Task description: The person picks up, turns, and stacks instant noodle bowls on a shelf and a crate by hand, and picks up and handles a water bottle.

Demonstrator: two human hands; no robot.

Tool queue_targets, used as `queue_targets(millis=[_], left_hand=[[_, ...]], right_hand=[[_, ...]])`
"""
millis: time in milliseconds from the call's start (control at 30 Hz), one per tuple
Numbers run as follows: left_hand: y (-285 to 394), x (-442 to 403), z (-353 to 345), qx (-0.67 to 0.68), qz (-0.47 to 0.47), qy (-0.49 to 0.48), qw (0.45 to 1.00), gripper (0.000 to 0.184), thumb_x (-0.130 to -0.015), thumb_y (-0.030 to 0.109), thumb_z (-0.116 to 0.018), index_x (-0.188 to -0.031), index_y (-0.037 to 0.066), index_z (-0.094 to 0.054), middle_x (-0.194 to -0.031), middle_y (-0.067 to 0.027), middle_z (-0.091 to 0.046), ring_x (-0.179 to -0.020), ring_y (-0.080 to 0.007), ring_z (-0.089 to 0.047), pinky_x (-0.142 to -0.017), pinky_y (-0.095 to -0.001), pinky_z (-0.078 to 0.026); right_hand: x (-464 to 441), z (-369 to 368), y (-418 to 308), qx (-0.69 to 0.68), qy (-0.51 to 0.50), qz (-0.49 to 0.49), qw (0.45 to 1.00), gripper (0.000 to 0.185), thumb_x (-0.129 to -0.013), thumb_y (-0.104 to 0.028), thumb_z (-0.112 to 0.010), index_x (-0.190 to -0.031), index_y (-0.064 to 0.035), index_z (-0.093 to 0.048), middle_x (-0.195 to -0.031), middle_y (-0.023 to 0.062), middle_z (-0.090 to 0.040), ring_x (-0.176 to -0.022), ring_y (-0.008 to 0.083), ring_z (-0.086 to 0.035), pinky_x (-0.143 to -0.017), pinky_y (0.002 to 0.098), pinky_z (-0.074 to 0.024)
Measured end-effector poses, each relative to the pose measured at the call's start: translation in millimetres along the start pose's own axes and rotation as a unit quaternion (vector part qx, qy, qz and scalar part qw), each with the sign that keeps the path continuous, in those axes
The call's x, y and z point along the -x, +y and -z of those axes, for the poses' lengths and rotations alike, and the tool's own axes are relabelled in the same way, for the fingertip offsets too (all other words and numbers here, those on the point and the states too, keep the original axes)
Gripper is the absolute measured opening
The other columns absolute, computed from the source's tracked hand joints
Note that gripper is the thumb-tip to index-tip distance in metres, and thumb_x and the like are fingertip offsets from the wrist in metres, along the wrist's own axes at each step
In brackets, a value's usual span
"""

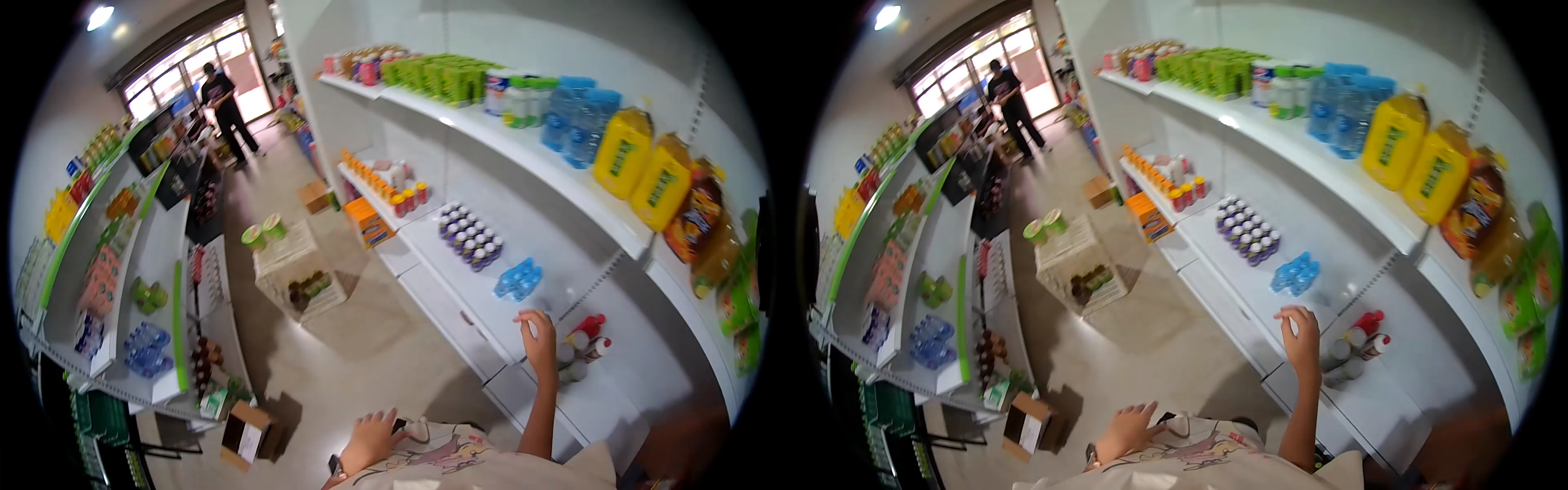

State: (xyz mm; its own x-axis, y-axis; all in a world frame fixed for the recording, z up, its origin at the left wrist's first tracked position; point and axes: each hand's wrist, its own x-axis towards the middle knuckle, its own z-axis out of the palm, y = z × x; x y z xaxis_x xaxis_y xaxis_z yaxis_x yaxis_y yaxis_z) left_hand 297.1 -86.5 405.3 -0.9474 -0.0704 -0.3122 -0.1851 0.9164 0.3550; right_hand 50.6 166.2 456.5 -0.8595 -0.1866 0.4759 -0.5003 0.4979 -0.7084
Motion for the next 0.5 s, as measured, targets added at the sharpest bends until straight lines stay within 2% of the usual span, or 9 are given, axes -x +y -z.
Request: queue_targets(millis=[67, 167, 233, 333, 500], left_hand=[[8.5, -13.2, 27.5, -0.046, -0.018, 0.013, 0.999, 0.060, -0.085, 0.047, -0.048, -0.129, 0.007, -0.038, -0.120, -0.0173, -0.051, -0.109, -0.0352, -0.048, -0.092, -0.0440, -0.036], [4.7, -32.6, 39.6, 0.024, -0.089, 0.068, 0.993, 0.060, -0.085, 0.044, -0.049, -0.129, 0.005, -0.039, -0.120, -0.0178, -0.050, -0.111, -0.0352, -0.047, -0.094, -0.0436, -0.036], [-3.3, -47.7, 38.4, 0.083, -0.122, 0.085, 0.985, 0.059, -0.085, 0.043, -0.050, -0.129, 0.005, -0.039, -0.120, -0.0180, -0.050, -0.111, -0.0355, -0.047, -0.094, -0.0438, -0.036], [-21.6, -57.8, 38.1, 0.075, -0.056, 0.009, 0.996, 0.060, -0.086, 0.044, -0.048, -0.130, 0.004, -0.038, -0.119, -0.0180, -0.050, -0.112, -0.0355, -0.046, -0.094, -0.0426, -0.036], [-87.6, -93.3, 45.5, 0.126, 0.076, -0.121, 0.982, 0.061, -0.085, 0.045, -0.048, -0.129, 0.005, -0.038, -0.111, -0.0168, -0.055, -0.108, -0.0341, -0.050, -0.090, -0.0429, -0.039]], right_hand=[[-17.4, -45.9, -19.8, -0.022, -0.036, 0.023, 0.999, 0.009, -0.074, 0.001, -0.055, -0.075, -0.0051, -0.061, -0.089, 0.0097, -0.061, -0.085, 0.0274, -0.055, -0.078, 0.0345, -0.0409], [-28.9, -118.8, -45.3, -0.077, -0.120, 0.058, 0.988, 0.009, -0.070, 0.001, -0.058, -0.073, -0.0065, -0.060, -0.087, 0.0072, -0.062, -0.086, 0.0271, -0.055, -0.078, 0.0348, -0.0410], [-27.0, -159.0, -72.9, -0.058, -0.217, 0.144, 0.964, 0.006, -0.070, 0.000, -0.059, -0.071, -0.0063, -0.060, -0.084, 0.0064, -0.062, -0.082, 0.0276, -0.056, -0.076, 0.0355, -0.0425], [-22.3, -217.9, -77.2, -0.114, -0.365, 0.126, 0.915, 0.002, -0.072, -0.006, -0.060, -0.073, -0.0047, -0.061, -0.083, 0.0085, -0.063, -0.082, 0.0273, -0.059, -0.073, 0.0342, -0.0463], [-64.8, -290.6, -61.0, -0.094, -0.369, 0.095, 0.920, 0.005, -0.075, -0.007, -0.058, -0.074, -0.0059, -0.063, -0.079, 0.0087, -0.063, -0.079, 0.0280, -0.059, -0.071, 0.0354, -0.0462]])
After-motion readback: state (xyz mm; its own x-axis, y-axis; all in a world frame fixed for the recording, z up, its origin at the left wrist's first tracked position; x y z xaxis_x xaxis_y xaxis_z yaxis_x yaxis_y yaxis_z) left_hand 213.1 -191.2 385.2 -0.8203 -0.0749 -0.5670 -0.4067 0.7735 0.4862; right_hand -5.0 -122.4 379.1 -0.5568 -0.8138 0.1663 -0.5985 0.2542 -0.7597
